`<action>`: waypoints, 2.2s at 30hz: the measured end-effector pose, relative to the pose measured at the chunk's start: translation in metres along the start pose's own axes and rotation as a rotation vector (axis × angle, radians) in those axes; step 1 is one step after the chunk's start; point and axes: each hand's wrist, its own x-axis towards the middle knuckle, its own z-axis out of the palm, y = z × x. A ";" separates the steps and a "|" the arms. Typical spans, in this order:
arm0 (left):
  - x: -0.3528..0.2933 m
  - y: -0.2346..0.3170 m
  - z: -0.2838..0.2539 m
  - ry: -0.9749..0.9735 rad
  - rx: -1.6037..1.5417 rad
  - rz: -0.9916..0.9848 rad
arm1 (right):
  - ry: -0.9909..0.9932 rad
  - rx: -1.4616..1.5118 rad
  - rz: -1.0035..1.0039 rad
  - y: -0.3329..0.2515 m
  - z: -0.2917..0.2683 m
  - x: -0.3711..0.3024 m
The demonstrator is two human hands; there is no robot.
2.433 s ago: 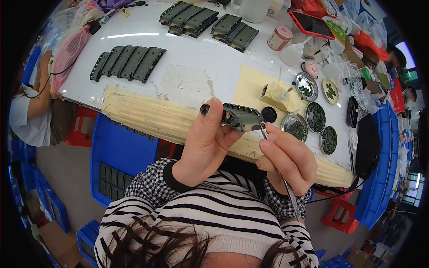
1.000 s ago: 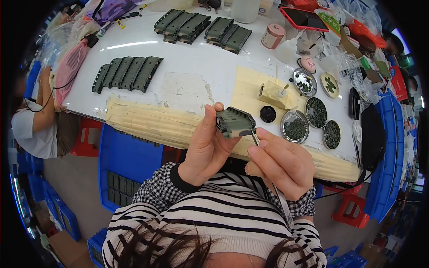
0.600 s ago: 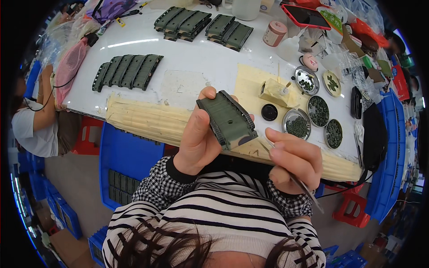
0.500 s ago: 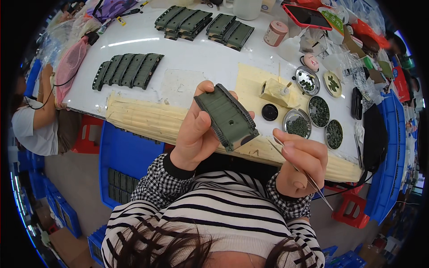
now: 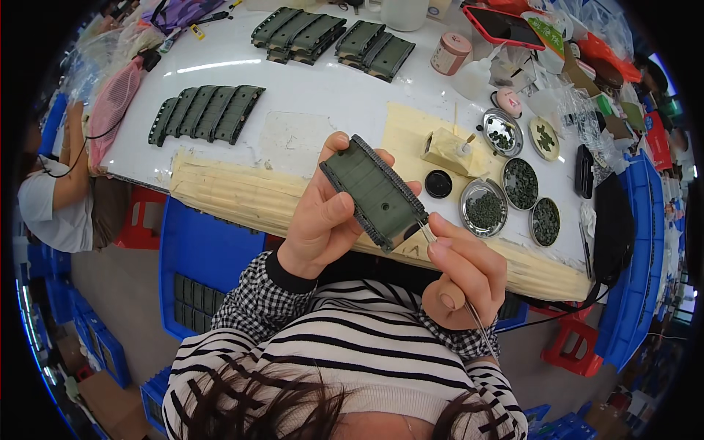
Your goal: Assembling small plastic parts onto toy tank hulls using a thin applicator tool and tweezers.
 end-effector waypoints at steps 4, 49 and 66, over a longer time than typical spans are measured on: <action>0.001 -0.001 -0.002 -0.015 -0.020 0.000 | 0.013 0.005 0.002 0.000 0.000 -0.001; 0.005 0.003 0.019 0.317 -0.625 -0.194 | 0.340 0.191 0.047 0.010 0.013 -0.008; 0.007 -0.004 0.042 0.450 -0.268 -0.068 | 0.359 0.063 0.184 0.008 0.029 0.006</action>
